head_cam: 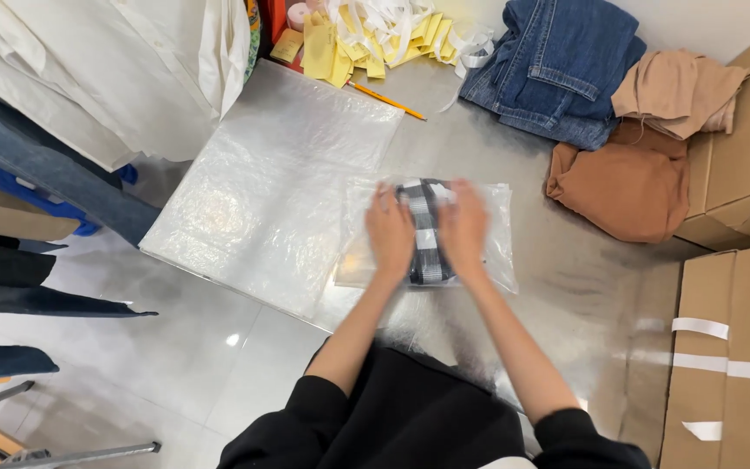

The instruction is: The person places a folded checkered garment into a clear plastic bag and seals it. They then place the bagged item into a cardboard box, close the box, and tie it with a white ribbon.

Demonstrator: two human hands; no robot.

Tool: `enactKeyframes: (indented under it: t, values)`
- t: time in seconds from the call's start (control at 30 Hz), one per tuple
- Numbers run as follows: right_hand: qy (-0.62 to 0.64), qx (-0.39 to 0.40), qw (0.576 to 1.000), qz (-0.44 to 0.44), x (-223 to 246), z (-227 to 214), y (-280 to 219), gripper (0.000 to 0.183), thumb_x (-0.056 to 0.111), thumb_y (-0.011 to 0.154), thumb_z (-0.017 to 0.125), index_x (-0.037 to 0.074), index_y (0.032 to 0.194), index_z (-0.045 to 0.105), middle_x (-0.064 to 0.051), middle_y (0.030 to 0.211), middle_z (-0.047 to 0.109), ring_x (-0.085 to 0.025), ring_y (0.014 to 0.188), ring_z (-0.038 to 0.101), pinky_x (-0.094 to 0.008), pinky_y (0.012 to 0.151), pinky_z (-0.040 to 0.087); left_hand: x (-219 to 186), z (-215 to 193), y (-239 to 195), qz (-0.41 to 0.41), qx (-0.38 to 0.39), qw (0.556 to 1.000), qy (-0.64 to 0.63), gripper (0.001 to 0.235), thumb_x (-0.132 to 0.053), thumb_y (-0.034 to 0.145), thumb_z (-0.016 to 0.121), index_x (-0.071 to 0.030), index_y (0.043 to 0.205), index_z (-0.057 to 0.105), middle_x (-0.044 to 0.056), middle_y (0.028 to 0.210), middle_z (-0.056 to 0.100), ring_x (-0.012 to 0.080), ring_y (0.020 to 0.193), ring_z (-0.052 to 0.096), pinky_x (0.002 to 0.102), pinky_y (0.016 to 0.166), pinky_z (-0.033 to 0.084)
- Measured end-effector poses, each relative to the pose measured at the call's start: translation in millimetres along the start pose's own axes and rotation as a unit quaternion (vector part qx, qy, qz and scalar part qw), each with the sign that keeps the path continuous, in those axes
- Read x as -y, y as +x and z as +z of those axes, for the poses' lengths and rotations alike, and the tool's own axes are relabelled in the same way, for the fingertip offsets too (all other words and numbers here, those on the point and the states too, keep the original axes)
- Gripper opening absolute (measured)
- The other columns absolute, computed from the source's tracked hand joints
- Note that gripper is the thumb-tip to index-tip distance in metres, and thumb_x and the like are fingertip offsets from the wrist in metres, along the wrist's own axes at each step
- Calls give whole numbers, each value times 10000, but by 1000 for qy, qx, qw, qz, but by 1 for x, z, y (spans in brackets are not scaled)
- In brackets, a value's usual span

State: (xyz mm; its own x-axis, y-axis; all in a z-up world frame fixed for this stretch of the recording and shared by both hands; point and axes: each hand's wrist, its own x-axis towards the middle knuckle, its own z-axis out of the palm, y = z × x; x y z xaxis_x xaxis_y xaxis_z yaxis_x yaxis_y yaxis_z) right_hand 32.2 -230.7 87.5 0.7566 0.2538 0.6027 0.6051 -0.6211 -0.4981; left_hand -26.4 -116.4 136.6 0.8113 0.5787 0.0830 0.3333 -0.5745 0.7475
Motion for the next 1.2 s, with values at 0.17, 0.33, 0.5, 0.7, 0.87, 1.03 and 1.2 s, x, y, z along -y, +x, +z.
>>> enactKeyframes:
  t: [0.17, 0.33, 0.5, 0.7, 0.87, 1.03, 1.2]
  values:
    - [-88, 109, 989, -52, 4, 36, -30, 409, 187, 992, 514, 128, 1389, 590, -135, 1456, 528, -347, 1366, 465, -484, 1114, 323, 65, 63, -22, 148, 83, 975, 146, 594, -203, 1029, 457, -81, 1593, 313, 135, 1684, 205, 276, 1573, 130, 555, 1234, 56]
    - [-149, 123, 975, -106, 6, 49, -38, 461, 307, 1004, 466, 225, 1444, 575, -63, 1579, 466, -282, 1458, 408, -449, 1186, 266, 84, 63, -14, 165, 84, 966, 183, 641, -249, 1025, 438, -135, 1627, 247, 83, 1715, 148, 235, 1585, 77, 526, 1241, -7]
    - [-176, 152, 968, -93, 4, 52, -40, 534, 454, 1062, 408, 209, 1532, 471, -41, 1634, 383, -264, 1505, 326, -443, 1214, 203, 129, 69, -4, 70, 121, 971, 196, 599, -405, 1082, 167, -209, 1646, 126, 30, 1723, 87, 201, 1576, 79, 481, 1252, 29]
    - [-104, 271, 956, 30, -5, 37, -25, 522, 459, 1075, 339, 257, 1546, 435, -14, 1674, 290, -272, 1529, 254, -474, 1239, 144, 127, 40, 3, -1, 116, 948, 295, 594, -434, 1090, 62, -220, 1633, 166, 2, 1723, 84, 181, 1574, 51, 560, 1232, -73]
    - [-23, 270, 950, 155, -71, 7, -27, 569, 420, 1076, 320, 139, 1570, 350, -145, 1625, 300, -348, 1497, 262, -538, 1210, 189, 114, 30, 4, -25, 143, 954, 260, 599, -435, 1087, 30, -224, 1637, 141, -7, 1725, 53, 169, 1576, 36, 551, 1242, -81]
    - [-116, 251, 950, 146, -122, -9, -46, 534, 369, 1108, 380, 127, 1584, 382, -174, 1637, 342, -353, 1517, 294, -639, 1203, 149, 127, 33, 12, -13, 161, 958, 238, 578, -404, 1097, 108, -205, 1639, 133, 23, 1727, 48, 193, 1580, 48, 581, 1248, -33]
    - [-142, 51, 939, 308, -207, -13, -84, 496, 475, 1024, 617, 109, 1352, 547, -127, 1163, 576, -384, 1124, 578, -529, 912, 452, 119, -6, 15, -82, 18, 995, 51, 575, -176, 951, 645, -73, 1483, 454, 150, 1453, 458, 290, 1353, 504, 421, 1071, 496]
